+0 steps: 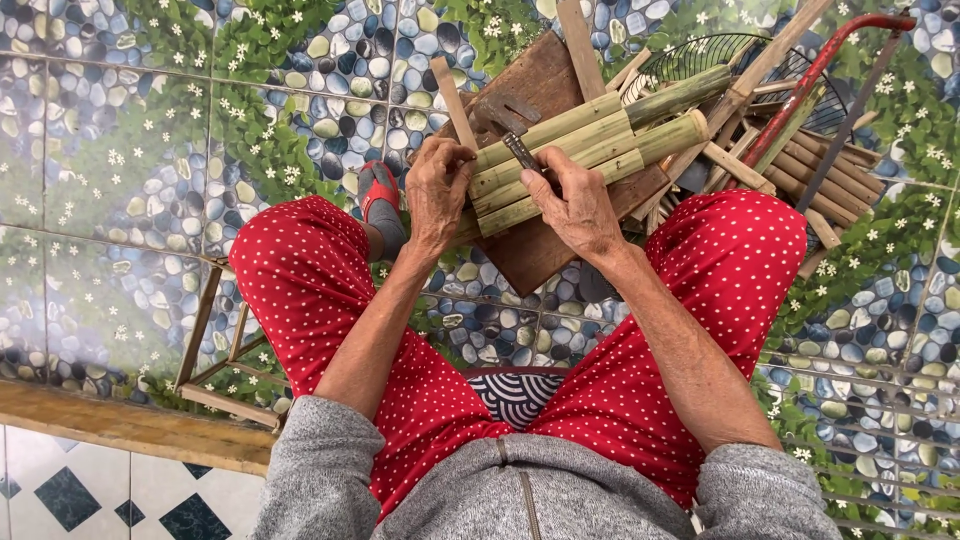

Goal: The person assembles a small bamboo structure by hand, using a hammer to drive nails into bamboo pieces. They repeatedly adjust the alignment of the bamboo and wooden frame components while seated.

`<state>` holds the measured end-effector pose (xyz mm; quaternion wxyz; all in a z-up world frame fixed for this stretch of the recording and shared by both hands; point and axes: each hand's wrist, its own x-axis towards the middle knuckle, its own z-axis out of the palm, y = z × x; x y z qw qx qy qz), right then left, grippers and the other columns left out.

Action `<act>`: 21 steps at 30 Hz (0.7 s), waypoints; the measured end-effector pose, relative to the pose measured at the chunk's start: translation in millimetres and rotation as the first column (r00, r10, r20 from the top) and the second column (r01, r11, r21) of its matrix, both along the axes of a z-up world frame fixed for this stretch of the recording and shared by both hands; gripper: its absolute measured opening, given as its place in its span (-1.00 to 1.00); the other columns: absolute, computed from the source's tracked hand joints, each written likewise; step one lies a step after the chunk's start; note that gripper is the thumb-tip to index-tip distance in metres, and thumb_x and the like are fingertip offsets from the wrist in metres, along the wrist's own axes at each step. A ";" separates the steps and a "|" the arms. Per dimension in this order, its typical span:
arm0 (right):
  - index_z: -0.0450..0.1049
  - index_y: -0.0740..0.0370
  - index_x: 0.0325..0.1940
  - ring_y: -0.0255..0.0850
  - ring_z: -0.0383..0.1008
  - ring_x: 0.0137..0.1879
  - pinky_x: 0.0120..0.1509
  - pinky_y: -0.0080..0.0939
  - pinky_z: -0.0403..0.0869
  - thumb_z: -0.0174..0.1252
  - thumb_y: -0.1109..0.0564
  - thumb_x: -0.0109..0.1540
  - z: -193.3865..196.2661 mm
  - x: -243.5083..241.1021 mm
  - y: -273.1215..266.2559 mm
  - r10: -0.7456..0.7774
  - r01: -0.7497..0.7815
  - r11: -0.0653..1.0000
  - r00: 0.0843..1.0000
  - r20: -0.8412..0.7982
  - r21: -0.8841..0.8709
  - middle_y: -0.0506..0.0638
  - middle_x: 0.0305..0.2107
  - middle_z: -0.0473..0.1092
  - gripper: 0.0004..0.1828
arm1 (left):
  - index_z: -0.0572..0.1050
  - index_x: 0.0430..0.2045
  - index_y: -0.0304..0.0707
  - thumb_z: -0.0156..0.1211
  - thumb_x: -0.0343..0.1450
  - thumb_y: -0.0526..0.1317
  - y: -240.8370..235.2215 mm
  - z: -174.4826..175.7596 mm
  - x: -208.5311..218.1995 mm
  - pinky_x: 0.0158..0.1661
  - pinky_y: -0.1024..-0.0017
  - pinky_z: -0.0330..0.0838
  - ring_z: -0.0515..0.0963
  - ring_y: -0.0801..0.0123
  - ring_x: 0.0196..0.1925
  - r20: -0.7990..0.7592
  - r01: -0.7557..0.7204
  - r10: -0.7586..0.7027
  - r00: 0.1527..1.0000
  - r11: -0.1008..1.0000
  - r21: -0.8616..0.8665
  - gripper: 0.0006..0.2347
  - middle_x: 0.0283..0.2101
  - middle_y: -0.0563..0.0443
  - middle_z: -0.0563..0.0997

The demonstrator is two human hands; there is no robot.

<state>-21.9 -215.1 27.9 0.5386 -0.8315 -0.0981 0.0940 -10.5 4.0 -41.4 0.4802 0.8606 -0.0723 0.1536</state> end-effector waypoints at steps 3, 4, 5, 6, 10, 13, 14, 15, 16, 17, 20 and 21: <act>0.46 0.23 -0.05 -0.11 0.54 -0.47 -0.40 -0.08 0.56 0.04 -0.06 0.48 0.5 -3.2 0.6 0.007 -0.007 1.000 1.000 0.001 -0.007 0.17 -0.56 0.47 -0.70 | 0.51 -0.30 -0.10 0.27 0.50 -0.35 1.9 -7.8 1.3 -0.31 0.16 0.62 0.64 0.06 -0.34 -0.006 -0.005 0.005 1.000 1.000 -0.022 -0.92 -0.21 0.05 0.48; 0.46 0.23 -0.05 -0.11 0.54 -0.47 -0.40 -0.08 0.56 0.04 -0.06 0.48 -1.2 -5.4 0.1 0.008 -0.008 1.000 1.000 0.002 -0.007 0.17 -0.56 0.47 -0.70 | 0.51 -0.30 -0.10 0.27 0.50 -0.35 1.2 -6.4 0.3 -0.31 0.16 0.62 0.64 0.06 -0.34 -0.005 -0.007 0.007 1.000 1.000 -0.022 -0.92 -0.21 0.05 0.48; 0.45 0.24 -0.03 0.04 0.57 -0.42 -0.38 0.03 0.55 0.02 -0.06 0.50 -2.5 -6.6 -0.3 0.030 -0.030 1.000 0.999 0.032 -0.008 0.24 -0.54 0.47 -0.68 | 0.52 -0.30 -0.11 0.29 0.49 -0.34 0.6 -4.6 0.3 -0.31 0.14 0.61 0.64 0.06 -0.35 -0.010 -0.018 0.018 1.000 0.999 -0.035 -0.92 -0.23 0.05 0.48; 0.45 0.26 -0.01 0.20 0.59 -0.37 -0.36 0.13 0.54 -0.01 -0.07 0.52 -3.9 -7.7 -0.5 0.052 -0.052 0.999 0.997 0.062 -0.009 0.31 -0.52 0.47 -0.67 | 0.53 -0.31 -0.11 0.30 0.48 -0.34 0.1 -2.8 0.4 -0.31 0.13 0.61 0.64 0.06 -0.36 -0.015 -0.030 0.030 0.999 0.998 -0.047 -0.93 -0.24 0.04 0.48; 0.45 0.22 -0.03 0.12 0.61 -0.36 -0.33 0.07 0.55 0.04 -0.09 0.50 -15.6 -12.9 -0.3 0.051 -0.048 0.997 0.997 0.059 -0.053 0.26 -0.52 0.49 -0.68 | 0.56 -0.31 -0.10 0.33 0.48 -0.31 0.0 -6.9 0.6 -0.32 0.16 0.60 0.65 0.07 -0.36 -0.029 -0.062 0.060 0.998 0.995 -0.078 -0.94 -0.29 0.03 0.49; 0.43 0.22 -0.03 0.24 0.60 -0.29 -0.32 0.15 0.51 0.05 -0.09 0.48 -18.2 -14.7 -0.1 0.075 -0.066 0.992 0.994 0.080 -0.109 0.29 -0.51 0.49 -0.68 | 0.56 -0.31 -0.10 0.34 0.47 -0.31 -1.7 -7.8 0.9 -0.36 0.16 0.56 0.65 0.04 -0.38 -0.041 -0.087 0.082 0.996 0.989 -0.122 -0.94 -0.34 0.00 0.50; 0.43 0.21 -0.03 0.25 0.61 -0.27 -0.28 0.15 0.51 0.06 -0.10 0.47 -16.4 -15.5 0.5 0.066 -0.058 0.991 0.995 0.071 -0.118 0.29 -0.50 0.49 -0.69 | 0.56 -0.32 -0.09 0.34 0.47 -0.31 -1.7 -7.5 0.2 -0.35 0.15 0.56 0.65 0.06 -0.38 -0.048 -0.095 0.090 0.995 0.989 -0.118 -0.94 -0.35 0.01 0.51; 0.43 0.19 -0.03 0.25 0.61 -0.25 -0.25 0.15 0.52 0.08 -0.11 0.46 -14.5 -16.8 1.4 0.059 -0.051 0.991 0.996 0.061 -0.128 0.29 -0.49 0.50 -0.69 | 0.56 -0.33 -0.08 0.35 0.47 -0.31 -1.5 -7.4 -1.4 -0.35 0.15 0.55 0.66 0.08 -0.38 -0.056 -0.105 0.099 0.993 0.988 -0.113 -0.93 -0.36 0.01 0.52; 0.43 0.19 -0.03 0.25 0.61 -0.25 -0.25 0.15 0.52 0.08 -0.11 0.46 -11.4 -16.5 2.4 0.063 -0.054 0.990 0.996 0.063 -0.129 0.29 -0.49 0.50 -0.69 | 0.56 -0.33 -0.08 0.35 0.47 -0.31 -0.2 -8.8 -0.2 -0.35 0.15 0.55 0.66 0.08 -0.38 -0.054 -0.109 0.103 0.993 0.987 -0.115 -0.93 -0.36 0.01 0.52; 0.42 0.20 -0.03 0.25 0.60 -0.29 -0.27 0.15 0.53 0.03 -0.08 0.49 -8.8 -16.6 2.7 0.078 -0.069 0.991 0.994 0.076 -0.111 0.30 -0.49 0.50 -0.70 | 0.57 -0.35 -0.08 0.37 0.44 -0.31 0.3 -10.9 0.4 -0.34 0.18 0.56 0.65 0.13 -0.39 -0.049 -0.109 0.104 0.993 0.987 -0.117 -0.92 -0.34 0.04 0.53; 0.41 0.19 -0.02 0.25 0.60 -0.31 -0.29 0.13 0.53 0.00 -0.08 0.50 -6.8 -15.7 1.8 0.103 -0.091 0.987 0.991 0.088 -0.130 0.31 -0.49 0.50 -0.71 | 0.57 -0.38 -0.11 0.40 0.41 -0.32 -0.4 -12.9 1.0 -0.33 0.21 0.58 0.65 0.16 -0.41 -0.048 -0.120 0.115 0.992 0.985 -0.124 -0.91 -0.33 0.05 0.55; 0.41 0.16 -0.02 0.24 0.60 -0.30 -0.29 0.13 0.53 0.01 -0.10 0.49 -7.2 -16.4 1.1 0.106 -0.091 0.982 0.991 0.084 -0.165 0.29 -0.49 0.51 -0.71 | 0.57 -0.38 -0.13 0.41 0.40 -0.32 -1.0 -13.0 -0.1 -0.33 0.21 0.59 0.66 0.14 -0.42 -0.055 -0.124 0.118 0.992 0.984 -0.128 -0.91 -0.36 0.03 0.55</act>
